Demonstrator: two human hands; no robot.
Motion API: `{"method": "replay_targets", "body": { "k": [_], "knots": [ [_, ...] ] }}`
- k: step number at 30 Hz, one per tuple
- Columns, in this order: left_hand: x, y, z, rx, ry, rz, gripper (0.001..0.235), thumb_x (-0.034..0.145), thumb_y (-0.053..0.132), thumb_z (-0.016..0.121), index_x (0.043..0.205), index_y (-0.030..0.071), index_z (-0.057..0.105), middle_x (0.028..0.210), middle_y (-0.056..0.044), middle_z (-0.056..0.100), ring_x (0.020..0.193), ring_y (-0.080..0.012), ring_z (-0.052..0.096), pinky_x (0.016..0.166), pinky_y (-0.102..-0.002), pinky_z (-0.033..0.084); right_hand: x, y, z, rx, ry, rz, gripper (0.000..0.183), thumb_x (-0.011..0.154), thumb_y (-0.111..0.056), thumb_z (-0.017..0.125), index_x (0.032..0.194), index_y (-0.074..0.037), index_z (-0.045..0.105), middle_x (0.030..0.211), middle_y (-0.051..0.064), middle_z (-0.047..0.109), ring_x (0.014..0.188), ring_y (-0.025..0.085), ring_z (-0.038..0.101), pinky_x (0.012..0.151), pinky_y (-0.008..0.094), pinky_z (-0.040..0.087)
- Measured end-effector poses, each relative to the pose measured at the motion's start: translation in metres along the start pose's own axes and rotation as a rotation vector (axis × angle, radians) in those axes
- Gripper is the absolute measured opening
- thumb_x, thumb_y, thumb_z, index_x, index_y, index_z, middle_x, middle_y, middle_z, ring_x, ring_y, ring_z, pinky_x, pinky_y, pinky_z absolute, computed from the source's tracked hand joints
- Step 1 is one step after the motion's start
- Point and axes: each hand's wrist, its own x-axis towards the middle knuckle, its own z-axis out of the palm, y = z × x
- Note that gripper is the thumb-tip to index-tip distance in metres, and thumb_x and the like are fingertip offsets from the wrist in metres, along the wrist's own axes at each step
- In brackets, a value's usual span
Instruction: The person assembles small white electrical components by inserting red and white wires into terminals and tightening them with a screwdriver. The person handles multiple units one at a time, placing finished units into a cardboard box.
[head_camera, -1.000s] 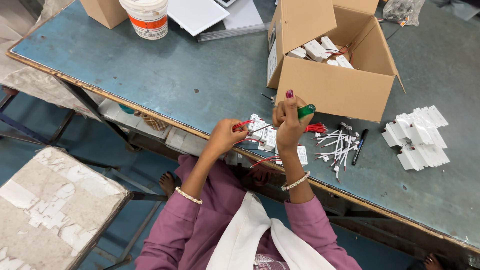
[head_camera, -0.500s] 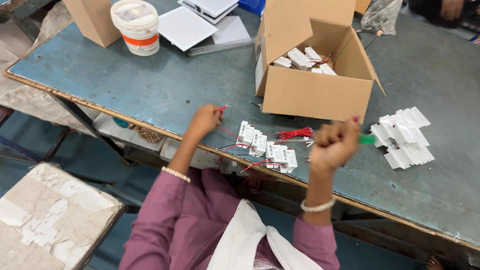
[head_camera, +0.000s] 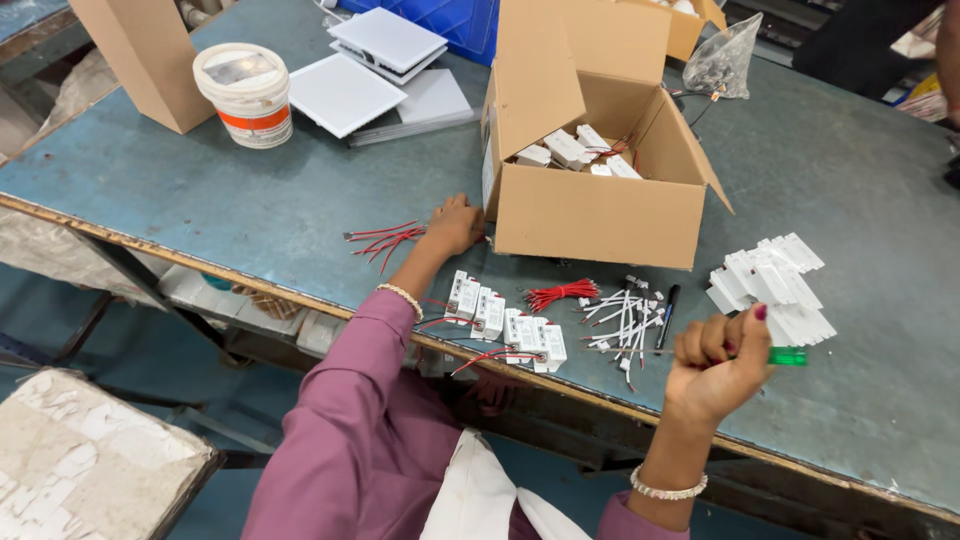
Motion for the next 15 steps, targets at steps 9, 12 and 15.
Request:
{"method": "replay_targets", "body": {
  "k": [9,12,15],
  "knots": [
    [-0.009,-0.029,-0.007,-0.107,-0.11,0.087,0.01,0.087,0.007,0.065,0.093,0.002,0.071,0.095,-0.021,0.072,0.09,-0.0385,0.069,0.079,-0.045,0.054,0.008,0.017,-0.022,-0.038,0.03,0.017,0.05,0.107,-0.028,0.057,0.068,-0.017,0.027,0.054,-0.005,0.022,0.043,0.006,0.015,0.041,0.028,0.01],
    [-0.027,-0.036,-0.014,-0.261,-0.122,0.072,0.013,0.081,0.001,0.063,0.09,0.002,0.073,0.088,-0.019,0.074,0.084,-0.0339,0.073,0.077,-0.043,0.056,0.012,0.043,-0.023,-0.254,-0.07,0.14,0.039,0.103,-0.022,0.063,0.072,-0.014,0.041,0.06,-0.005,0.03,0.045,0.006,0.024,0.039,0.026,0.014],
    [-0.038,-0.034,-0.019,-0.194,-0.068,0.139,0.013,0.082,0.003,0.066,0.09,0.005,0.076,0.092,-0.019,0.074,0.088,-0.0349,0.072,0.079,-0.042,0.056,0.006,0.091,-0.002,-0.787,-0.482,0.296,0.025,0.105,-0.027,0.062,0.107,-0.006,0.073,0.067,-0.001,0.051,0.057,0.009,0.044,0.049,0.029,0.034]
  ]
}}
